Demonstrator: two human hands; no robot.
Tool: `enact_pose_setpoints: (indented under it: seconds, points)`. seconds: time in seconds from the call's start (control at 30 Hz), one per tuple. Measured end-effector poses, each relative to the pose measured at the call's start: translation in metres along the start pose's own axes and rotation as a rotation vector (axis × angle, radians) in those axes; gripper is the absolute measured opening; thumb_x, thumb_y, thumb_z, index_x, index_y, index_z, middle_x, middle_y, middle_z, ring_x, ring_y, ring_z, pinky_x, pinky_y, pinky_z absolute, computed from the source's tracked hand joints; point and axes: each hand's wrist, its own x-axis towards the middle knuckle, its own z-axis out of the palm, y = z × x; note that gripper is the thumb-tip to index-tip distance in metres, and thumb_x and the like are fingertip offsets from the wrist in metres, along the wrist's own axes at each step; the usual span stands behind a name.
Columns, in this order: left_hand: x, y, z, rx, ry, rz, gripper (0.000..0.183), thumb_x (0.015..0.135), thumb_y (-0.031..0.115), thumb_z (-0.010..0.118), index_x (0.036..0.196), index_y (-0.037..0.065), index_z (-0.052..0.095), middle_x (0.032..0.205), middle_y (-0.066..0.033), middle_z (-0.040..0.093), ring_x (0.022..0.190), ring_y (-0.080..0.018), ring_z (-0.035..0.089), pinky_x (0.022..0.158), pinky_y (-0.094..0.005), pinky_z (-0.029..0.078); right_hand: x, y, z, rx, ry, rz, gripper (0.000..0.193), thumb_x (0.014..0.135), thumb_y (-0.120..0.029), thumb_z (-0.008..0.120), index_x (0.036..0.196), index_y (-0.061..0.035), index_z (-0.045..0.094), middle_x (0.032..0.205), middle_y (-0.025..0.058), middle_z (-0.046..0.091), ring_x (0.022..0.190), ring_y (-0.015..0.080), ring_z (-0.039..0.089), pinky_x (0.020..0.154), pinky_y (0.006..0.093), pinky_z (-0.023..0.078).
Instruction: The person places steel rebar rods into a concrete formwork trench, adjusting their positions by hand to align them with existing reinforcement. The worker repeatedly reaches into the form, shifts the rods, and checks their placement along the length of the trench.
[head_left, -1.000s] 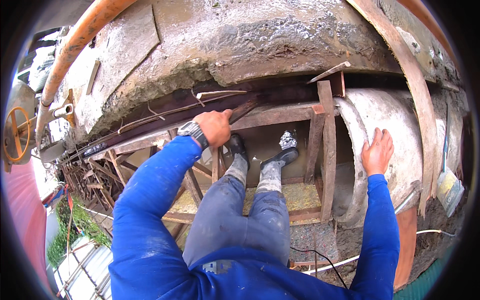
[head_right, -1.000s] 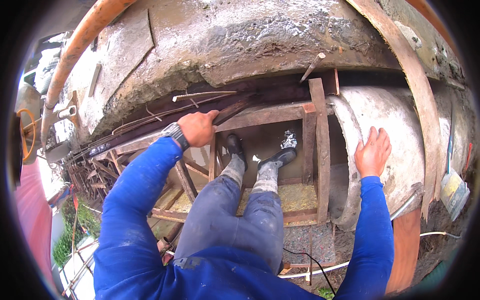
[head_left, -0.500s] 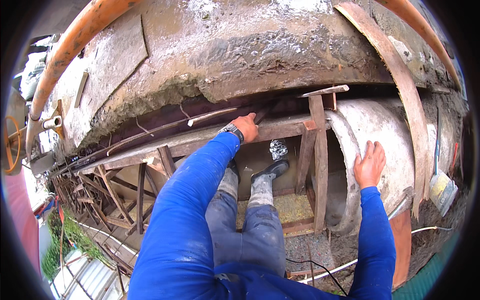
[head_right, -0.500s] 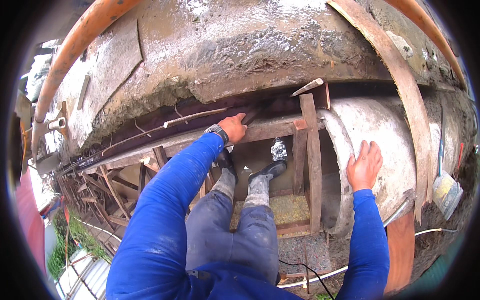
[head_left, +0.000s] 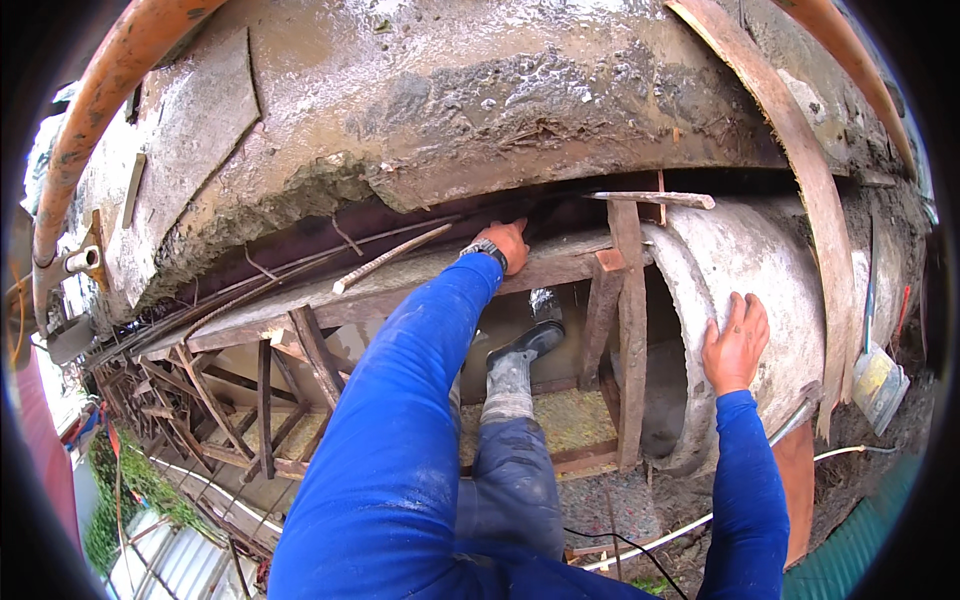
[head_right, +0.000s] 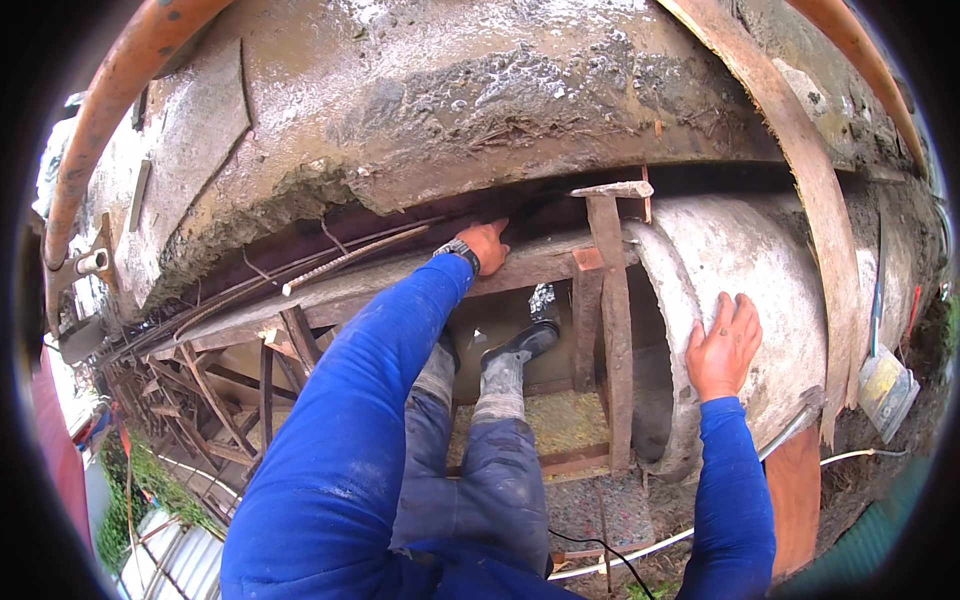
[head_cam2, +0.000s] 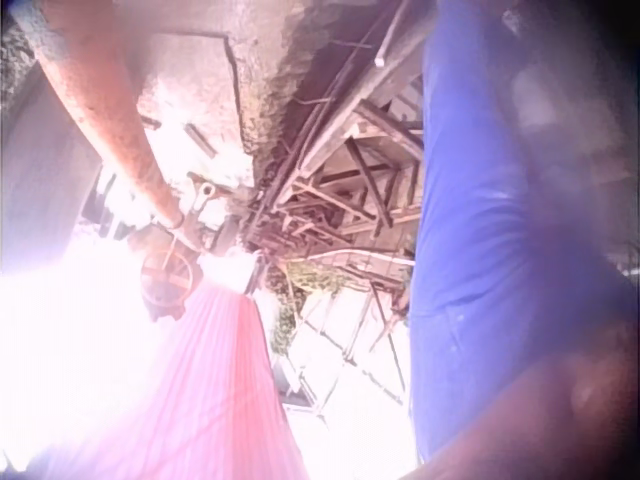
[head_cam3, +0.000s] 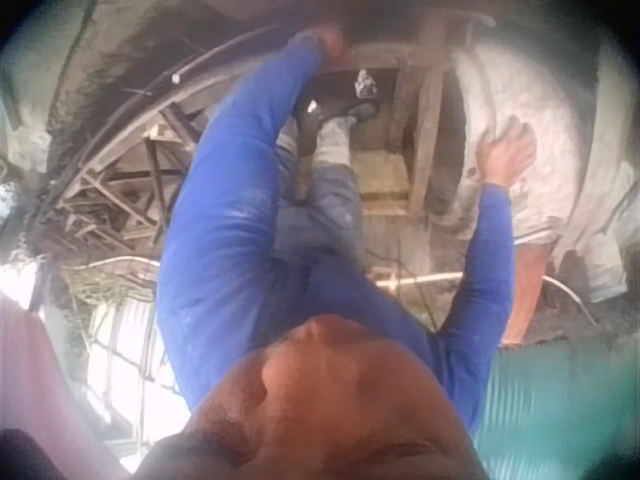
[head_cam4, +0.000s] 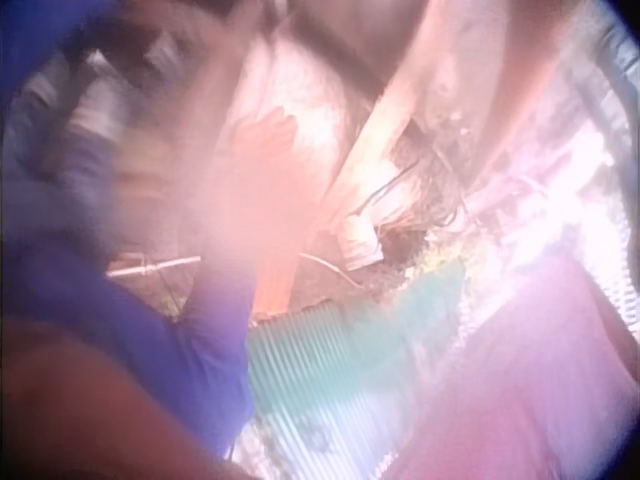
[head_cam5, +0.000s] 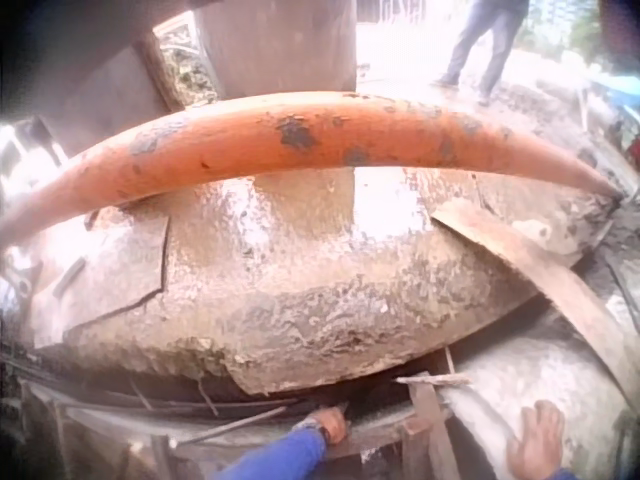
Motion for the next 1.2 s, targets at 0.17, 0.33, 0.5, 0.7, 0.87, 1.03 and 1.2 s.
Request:
enact_pose_setpoints:
  seconds: [0.17, 0.33, 0.5, 0.7, 0.87, 1.03, 1.2]
  points:
    - [0.019, 0.003, -0.002, -0.023, -0.024, 0.023, 0.069, 0.106, 0.036, 0.055, 0.168, 0.011, 0.040, 0.154, -0.0263, 0.060, 0.142, -0.0438, 0.058, 0.122, -0.0491, 0.045, -0.001, 0.002, 0.001, -0.007, -0.002, 0.001, 0.065, 0.089, -0.021, 0.077, 0.148, -0.0034, 0.055, 0.154, 0.0241, 0.048, 0.148, 0.0419, 0.041, 0.124, 0.0545, 0.029]
    - [0.030, 0.006, 0.005, -0.082, -0.022, -0.040, 0.068, 0.100, 0.019, 0.049, 0.167, 0.010, 0.043, 0.162, -0.0213, 0.054, 0.148, -0.0386, 0.054, 0.123, -0.0458, 0.046, -0.001, 0.005, 0.002, -0.009, 0.005, -0.015, 0.065, 0.090, -0.021, 0.077, 0.148, -0.0031, 0.055, 0.155, 0.0241, 0.048, 0.147, 0.0423, 0.042, 0.124, 0.0546, 0.029]
    - [0.035, 0.015, 0.006, -0.111, 0.008, -0.107, 0.065, 0.099, 0.021, 0.050, 0.163, 0.008, 0.049, 0.161, -0.0211, 0.055, 0.147, -0.0398, 0.055, 0.123, -0.0463, 0.046, -0.002, 0.006, 0.000, -0.002, -0.003, -0.010, 0.065, 0.090, -0.022, 0.077, 0.148, -0.0030, 0.055, 0.154, 0.0239, 0.048, 0.147, 0.0423, 0.042, 0.124, 0.0547, 0.029]
    - [0.025, -0.022, 0.002, -0.006, 0.010, -0.197, 0.052, 0.100, 0.020, 0.051, 0.149, 0.007, 0.064, 0.155, -0.0229, 0.061, 0.142, -0.0408, 0.060, 0.119, -0.0476, 0.050, 0.000, 0.003, -0.001, 0.020, 0.010, -0.018, 0.064, 0.090, -0.021, 0.077, 0.147, -0.0029, 0.056, 0.153, 0.0242, 0.049, 0.146, 0.0422, 0.043, 0.124, 0.0549, 0.030]
    - [-0.043, -0.017, -0.022, -0.048, 0.020, -0.274, 0.058, 0.099, 0.020, 0.052, 0.156, 0.012, 0.057, 0.151, -0.0243, 0.063, 0.139, -0.0419, 0.062, 0.119, -0.0486, 0.050, -0.001, 0.004, -0.005, 0.025, 0.014, -0.009, 0.063, 0.090, -0.021, 0.078, 0.146, -0.0029, 0.056, 0.153, 0.0244, 0.049, 0.146, 0.0421, 0.043, 0.124, 0.0552, 0.030]
    - [-0.024, -0.012, -0.011, -0.053, 0.050, -0.067, 0.066, 0.102, 0.031, 0.054, 0.165, 0.013, 0.045, 0.150, -0.0261, 0.063, 0.138, -0.0428, 0.061, 0.120, -0.0476, 0.048, -0.001, 0.006, 0.000, 0.019, 0.023, -0.021, 0.063, 0.090, -0.020, 0.078, 0.147, -0.0027, 0.056, 0.153, 0.0240, 0.049, 0.146, 0.0420, 0.043, 0.124, 0.0550, 0.030]
    - [0.029, 0.002, 0.008, -0.044, -0.036, -0.073, 0.070, 0.103, 0.033, 0.053, 0.168, 0.011, 0.040, 0.161, -0.0262, 0.053, 0.146, -0.0413, 0.054, 0.124, -0.0460, 0.043, 0.002, 0.004, 0.000, 0.015, 0.011, -0.018, 0.063, 0.090, -0.020, 0.077, 0.147, -0.0029, 0.056, 0.153, 0.0236, 0.049, 0.146, 0.0421, 0.043, 0.124, 0.0548, 0.030]
